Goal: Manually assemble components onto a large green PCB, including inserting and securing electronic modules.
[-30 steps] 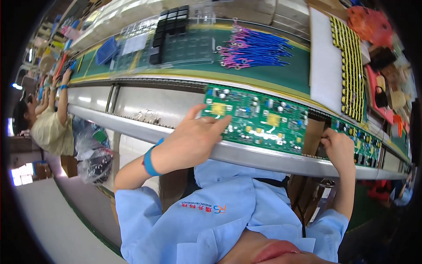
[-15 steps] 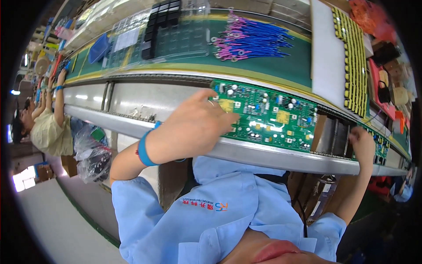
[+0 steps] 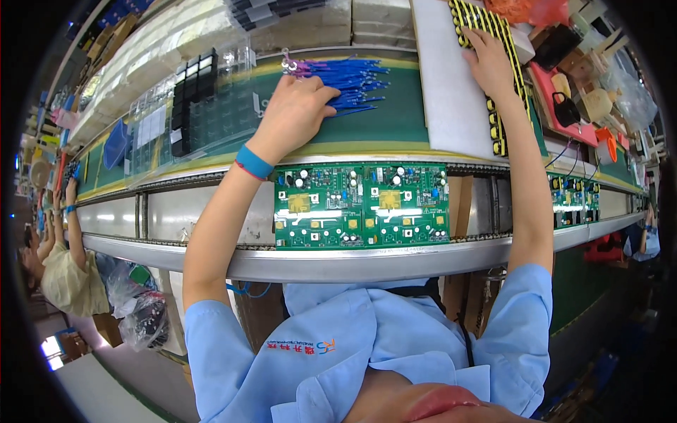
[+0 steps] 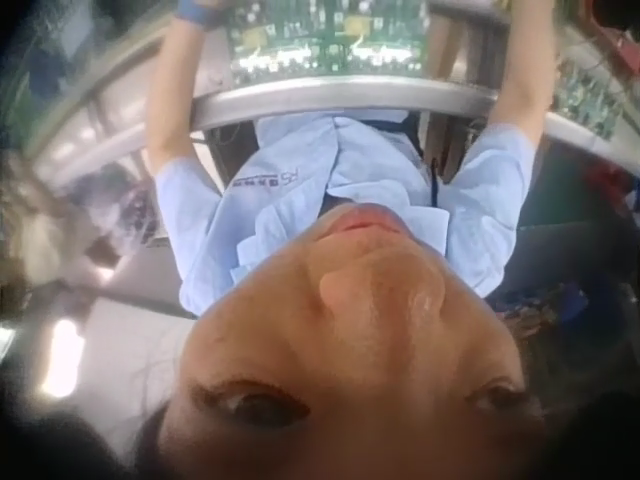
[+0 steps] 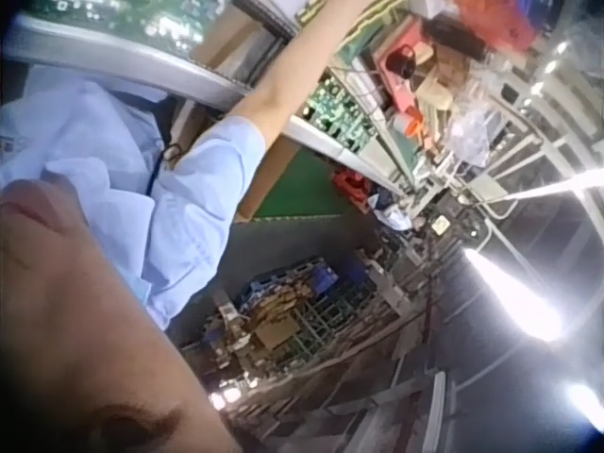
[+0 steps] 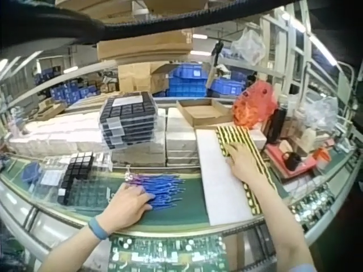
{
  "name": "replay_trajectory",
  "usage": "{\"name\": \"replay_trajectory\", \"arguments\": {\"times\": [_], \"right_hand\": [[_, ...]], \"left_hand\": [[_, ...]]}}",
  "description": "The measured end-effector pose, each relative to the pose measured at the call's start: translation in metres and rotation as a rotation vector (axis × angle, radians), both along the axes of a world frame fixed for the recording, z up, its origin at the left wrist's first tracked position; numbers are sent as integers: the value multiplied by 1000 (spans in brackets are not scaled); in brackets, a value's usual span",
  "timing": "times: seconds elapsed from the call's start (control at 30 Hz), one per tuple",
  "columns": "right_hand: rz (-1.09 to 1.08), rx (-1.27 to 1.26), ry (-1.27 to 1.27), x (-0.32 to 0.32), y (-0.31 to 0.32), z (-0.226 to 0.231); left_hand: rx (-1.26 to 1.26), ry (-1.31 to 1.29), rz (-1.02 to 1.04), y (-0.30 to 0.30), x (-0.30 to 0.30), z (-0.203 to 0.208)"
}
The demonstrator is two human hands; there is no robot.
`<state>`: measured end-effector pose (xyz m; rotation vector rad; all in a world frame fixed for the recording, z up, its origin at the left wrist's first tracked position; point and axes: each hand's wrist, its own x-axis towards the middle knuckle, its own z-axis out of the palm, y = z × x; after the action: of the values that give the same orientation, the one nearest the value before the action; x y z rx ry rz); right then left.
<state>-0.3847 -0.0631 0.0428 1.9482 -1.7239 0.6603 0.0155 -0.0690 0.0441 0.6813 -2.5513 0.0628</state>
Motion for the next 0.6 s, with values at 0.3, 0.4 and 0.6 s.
{"name": "replay_trajectory", "arguments": {"times": [0.3,0.4,0.6], "right_hand": [[-39,42,-102,17,-5,23],[9,59,-79,8,-6,23],[73,99,-98,8,1,29]], "left_hand": [[48,167,68,-9,2,8],[126,206,33,-13,8,20],[391,311,165,11,-6,45]]}}
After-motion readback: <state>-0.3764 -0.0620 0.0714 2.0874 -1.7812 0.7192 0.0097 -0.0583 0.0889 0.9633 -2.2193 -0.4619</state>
